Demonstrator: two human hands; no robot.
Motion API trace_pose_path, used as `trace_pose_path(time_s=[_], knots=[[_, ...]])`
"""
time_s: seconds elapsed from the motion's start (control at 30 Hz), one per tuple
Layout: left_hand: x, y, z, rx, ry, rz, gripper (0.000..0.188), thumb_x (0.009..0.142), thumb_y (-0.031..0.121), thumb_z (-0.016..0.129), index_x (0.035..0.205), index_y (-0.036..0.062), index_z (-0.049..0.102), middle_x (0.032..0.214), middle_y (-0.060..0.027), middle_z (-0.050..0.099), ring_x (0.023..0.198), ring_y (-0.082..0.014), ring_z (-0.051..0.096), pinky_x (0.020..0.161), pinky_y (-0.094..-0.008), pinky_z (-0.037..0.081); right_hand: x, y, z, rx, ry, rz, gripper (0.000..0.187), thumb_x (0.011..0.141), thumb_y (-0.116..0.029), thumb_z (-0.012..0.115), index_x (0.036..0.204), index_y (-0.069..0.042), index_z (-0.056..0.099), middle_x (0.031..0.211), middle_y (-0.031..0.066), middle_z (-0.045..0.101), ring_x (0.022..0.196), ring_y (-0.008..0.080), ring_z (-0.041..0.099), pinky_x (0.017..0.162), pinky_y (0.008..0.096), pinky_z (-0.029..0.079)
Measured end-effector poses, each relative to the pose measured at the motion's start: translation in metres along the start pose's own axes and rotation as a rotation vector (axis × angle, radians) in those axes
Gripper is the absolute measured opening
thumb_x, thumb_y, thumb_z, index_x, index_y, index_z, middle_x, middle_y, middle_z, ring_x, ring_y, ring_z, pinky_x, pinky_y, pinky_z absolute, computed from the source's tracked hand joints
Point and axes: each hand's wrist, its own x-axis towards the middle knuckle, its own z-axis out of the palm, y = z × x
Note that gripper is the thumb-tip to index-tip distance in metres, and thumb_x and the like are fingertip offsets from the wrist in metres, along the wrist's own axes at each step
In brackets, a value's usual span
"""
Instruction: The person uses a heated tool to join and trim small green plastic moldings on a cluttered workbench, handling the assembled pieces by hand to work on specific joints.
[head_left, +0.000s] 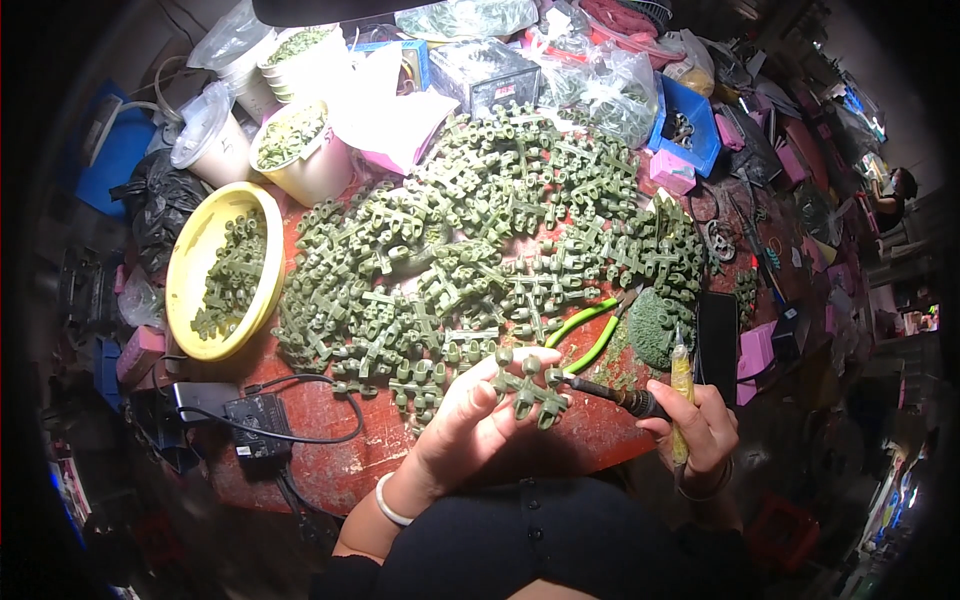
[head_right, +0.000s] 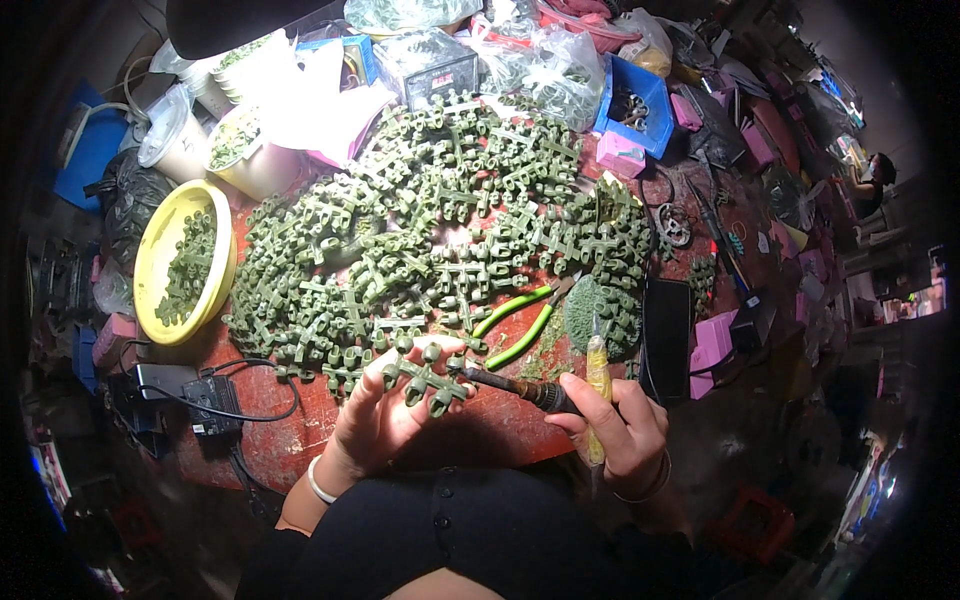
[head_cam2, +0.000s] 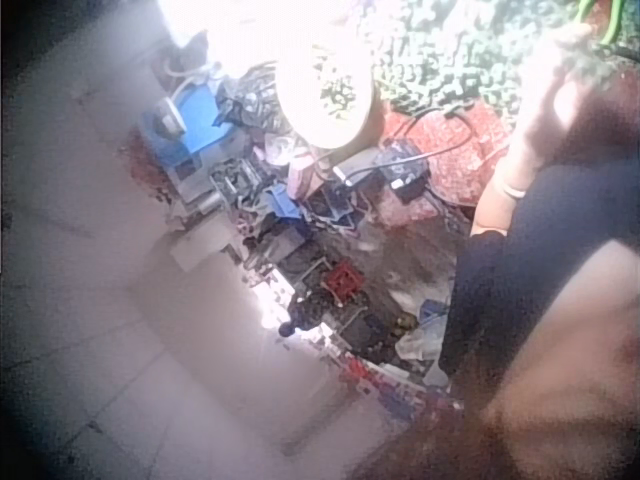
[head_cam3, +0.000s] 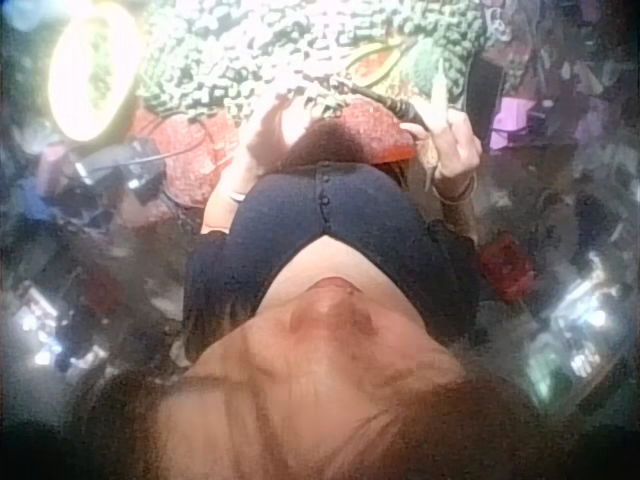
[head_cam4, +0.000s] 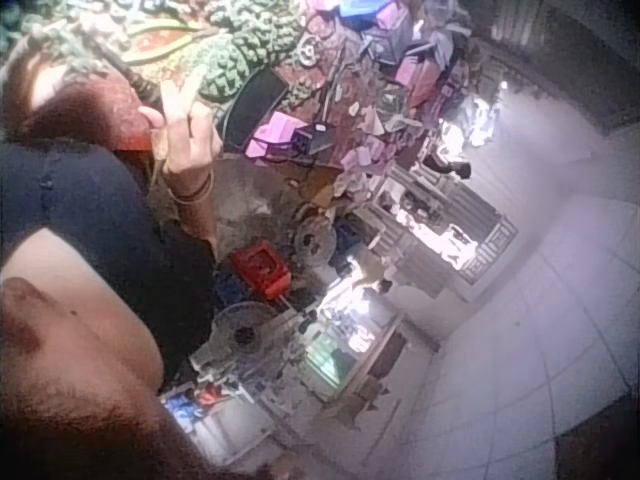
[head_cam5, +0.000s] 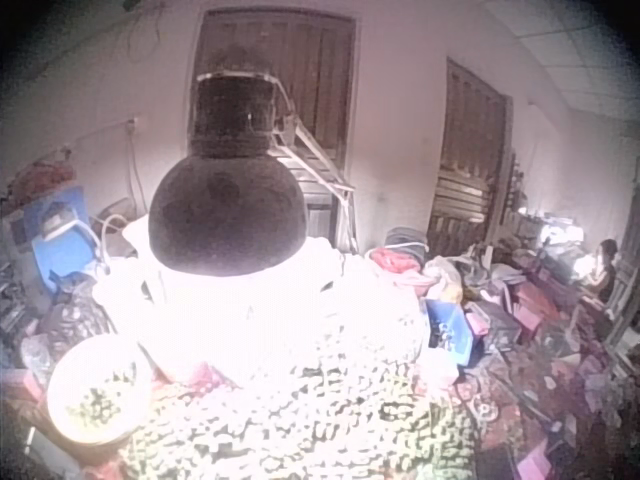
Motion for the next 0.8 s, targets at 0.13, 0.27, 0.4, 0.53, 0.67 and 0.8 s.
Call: trace_pose_path(time_s=[0.13,0.27,0.4,0.53,0.67,0.8], knots=[[-0.0004,-0.0011,-0.0021,-0.005,-0.001,0.006,0.082,0.083,0.052,0.075,0.135,-0.0045,0.047,0.125,-0.0076,0.056,0.114,-0.0168,0.056,0.102,-0.0324,0.046,0.0002,-0.0008,0.0000,0.001,-0.011,0.003,0.045,0.069,-0.017,0.086,0.111,-0.006,0.072,0.079,0.0062,0.058,0.063,0.0203,0.061,0.054,0.0303,0.050],[0.0002,0.0001,0.0009,-0.008,0.010,0.003,0.081,0.083,0.051,0.075,0.135,-0.0046,0.047,0.124,-0.0072,0.056,0.112,-0.0167,0.057,0.101,-0.0317,0.046,0.0004,-0.0011,-0.0026,0.005,-0.018,0.015,0.045,0.069,-0.017,0.086,0.111,-0.006,0.072,0.079,0.0062,0.058,0.063,0.0203,0.061,0.054,0.0303,0.050],[0.0005,-0.0016,-0.0009,-0.008,0.011,0.010,0.082,0.083,0.051,0.075,0.135,-0.0052,0.047,0.121,-0.0068,0.057,0.111,-0.0167,0.057,0.100,-0.0313,0.046,0.0003,-0.0006,-0.0009,0.005,-0.004,0.011,0.045,0.069,-0.017,0.086,0.110,-0.006,0.072,0.079,0.0060,0.058,0.063,0.0202,0.061,0.053,0.0303,0.050],[0.0002,-0.0009,-0.0026,-0.010,0.000,0.004,0.083,0.083,0.051,0.075,0.136,-0.0056,0.046,0.120,-0.0064,0.057,0.112,-0.0166,0.057,0.101,-0.0314,0.046,0.0003,-0.0007,0.0003,0.005,0.002,0.011,0.044,0.070,-0.017,0.086,0.110,-0.006,0.072,0.078,0.0058,0.057,0.062,0.0202,0.060,0.053,0.0304,0.050],[-0.0004,-0.0009,-0.0006,-0.010,0.019,0.004,0.084,0.082,0.052,0.075,0.136,-0.0060,0.046,0.118,-0.0057,0.057,0.111,-0.0163,0.057,0.099,-0.0301,0.046,-0.0002,-0.0002,-0.0020,-0.007,-0.002,0.015,0.044,0.070,-0.018,0.086,0.111,-0.007,0.072,0.078,0.0057,0.057,0.062,0.0200,0.059,0.053,0.0305,0.049],[-0.0011,-0.0017,-0.0033,0.006,0.011,0.007,0.084,0.082,0.052,0.075,0.136,-0.0051,0.046,0.120,-0.0065,0.057,0.111,-0.0161,0.057,0.098,-0.0294,0.046,-0.0014,0.0019,-0.0008,0.006,0.013,0.004,0.046,0.071,-0.020,0.086,0.112,-0.008,0.071,0.078,0.0054,0.056,0.061,0.0198,0.058,0.052,0.0304,0.049]])
